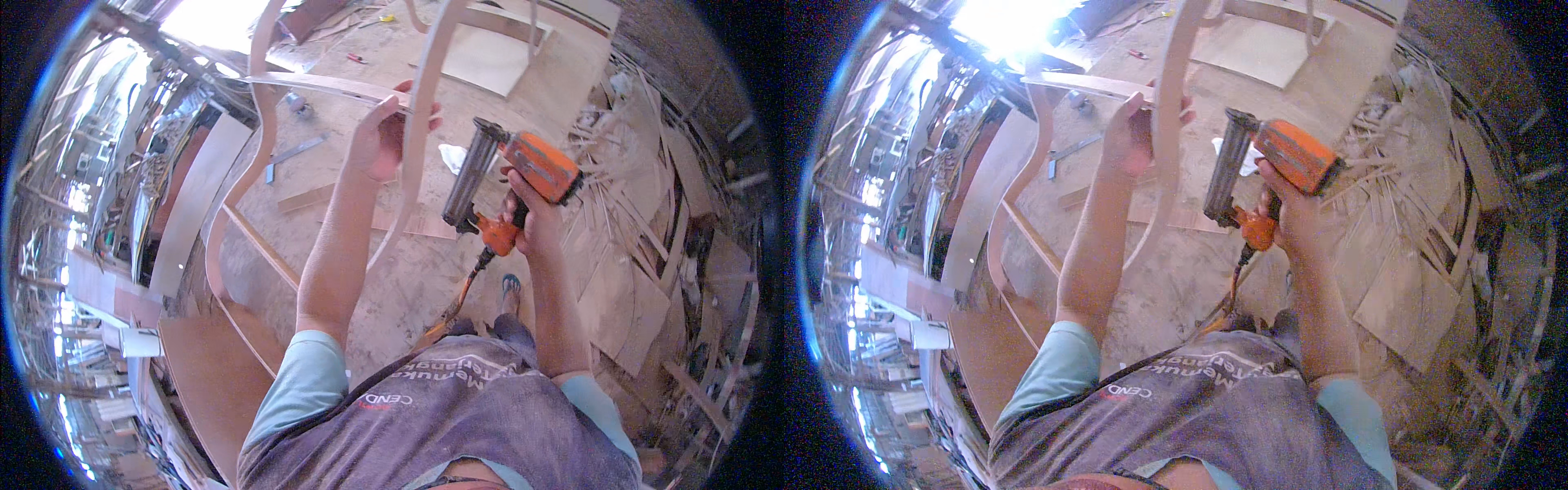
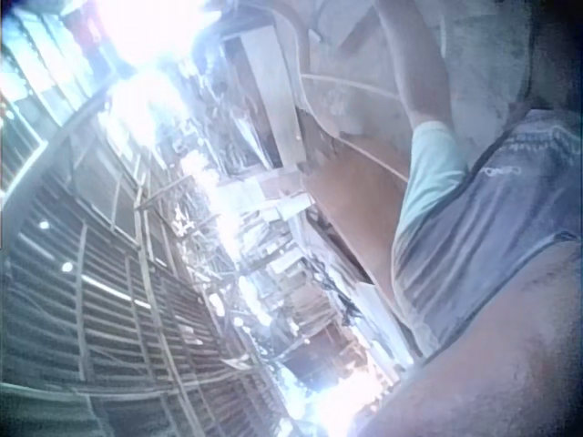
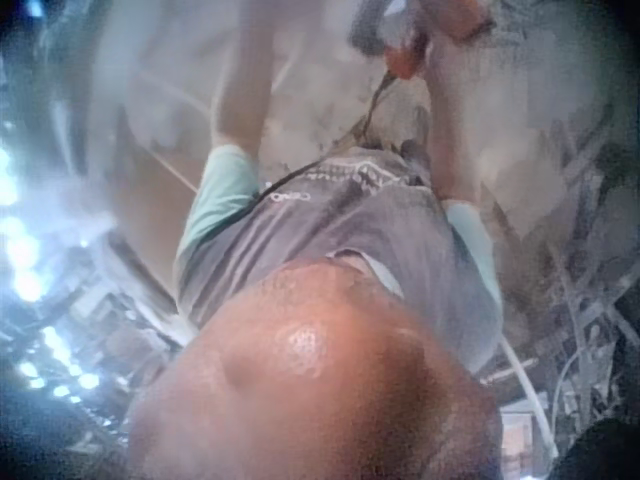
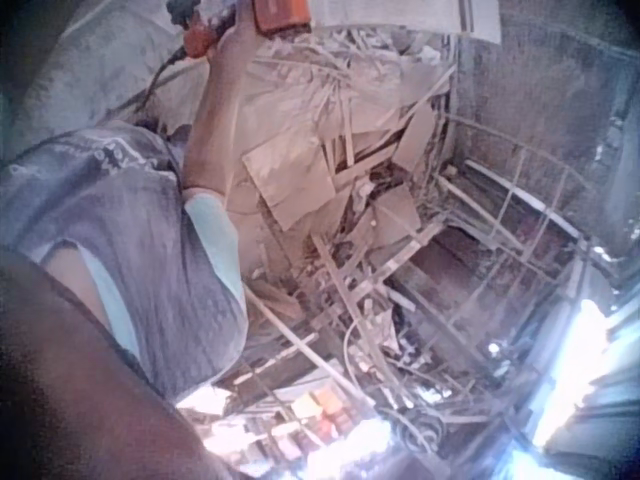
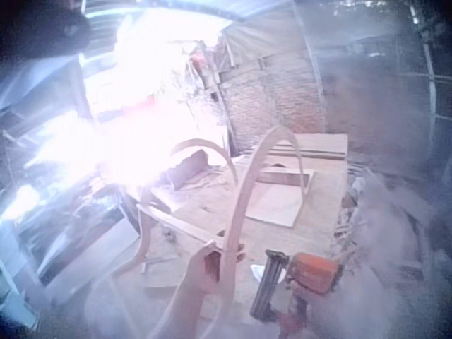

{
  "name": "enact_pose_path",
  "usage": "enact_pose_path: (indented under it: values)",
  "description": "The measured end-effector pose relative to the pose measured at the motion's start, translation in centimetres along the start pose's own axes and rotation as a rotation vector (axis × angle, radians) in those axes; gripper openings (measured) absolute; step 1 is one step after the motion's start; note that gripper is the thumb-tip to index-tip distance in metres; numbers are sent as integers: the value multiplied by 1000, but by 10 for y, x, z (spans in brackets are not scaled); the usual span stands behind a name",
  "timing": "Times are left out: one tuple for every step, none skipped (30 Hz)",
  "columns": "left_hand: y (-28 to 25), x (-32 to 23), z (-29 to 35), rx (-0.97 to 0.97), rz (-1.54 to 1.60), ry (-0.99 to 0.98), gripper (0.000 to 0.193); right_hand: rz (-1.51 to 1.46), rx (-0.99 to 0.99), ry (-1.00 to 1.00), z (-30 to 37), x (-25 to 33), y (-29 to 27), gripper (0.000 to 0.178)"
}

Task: The person builds a curved wooden frame by applying glue to wooden slats and securing them to the structure with a pneumatic nail gun.

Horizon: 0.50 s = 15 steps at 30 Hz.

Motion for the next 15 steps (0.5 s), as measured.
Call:
enact_pose_path:
  values:
    - [-4,0,2,-1,-14,-27,54,5,2,-6,0,0,-2,23]
    - [-5,-3,3,0,-34,-53,54,6,6,-15,0,1,-2,23]
    - [-5,-1,3,1,-54,-79,54,8,11,-24,1,1,-1,23]
    - [-6,0,2,-23,-62,-16,55,6,-15,-43,2,4,-1,22]
    - [-5,2,4,-28,-70,-39,56,-16,-4,-30,3,4,-2,22]
    - [-5,0,6,-34,-77,-62,56,-38,7,-18,3,3,-3,22]
    - [-6,0,7,-41,-85,-84,57,-59,18,-5,3,2,-5,22]
    - [-7,-2,7,-36,-117,-66,60,-43,17,-50,2,4,-3,22]
    - [-9,-3,6,-33,-149,-46,63,-42,19,-49,1,2,-5,22]
    - [-11,-4,6,-29,-181,-27,66,-41,20,-48,0,-1,-7,22]
    - [-11,-4,5,-37,-182,-22,65,-39,23,-51,0,-1,-8,22]
    - [-11,-4,5,-45,-182,-16,65,-40,20,-57,2,0,-8,22]
    - [-11,-4,5,-54,-183,-10,65,-41,18,-64,4,1,-8,22]
    - [-11,-4,5,-58,-185,-10,65,-44,16,-68,4,3,-8,22]
    - [-10,-4,5,-61,-186,-10,65,-45,23,-71,3,3,-8,22]
Point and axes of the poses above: each hand's wrist, its own z-axis away from the middle knuckle, its own y-axis out of the palm, x = y × z, the point moved 6 cm from there along -z, towards the middle knuckle, and after that the axes turned 1 degree about -y, right-handed, at the moved point
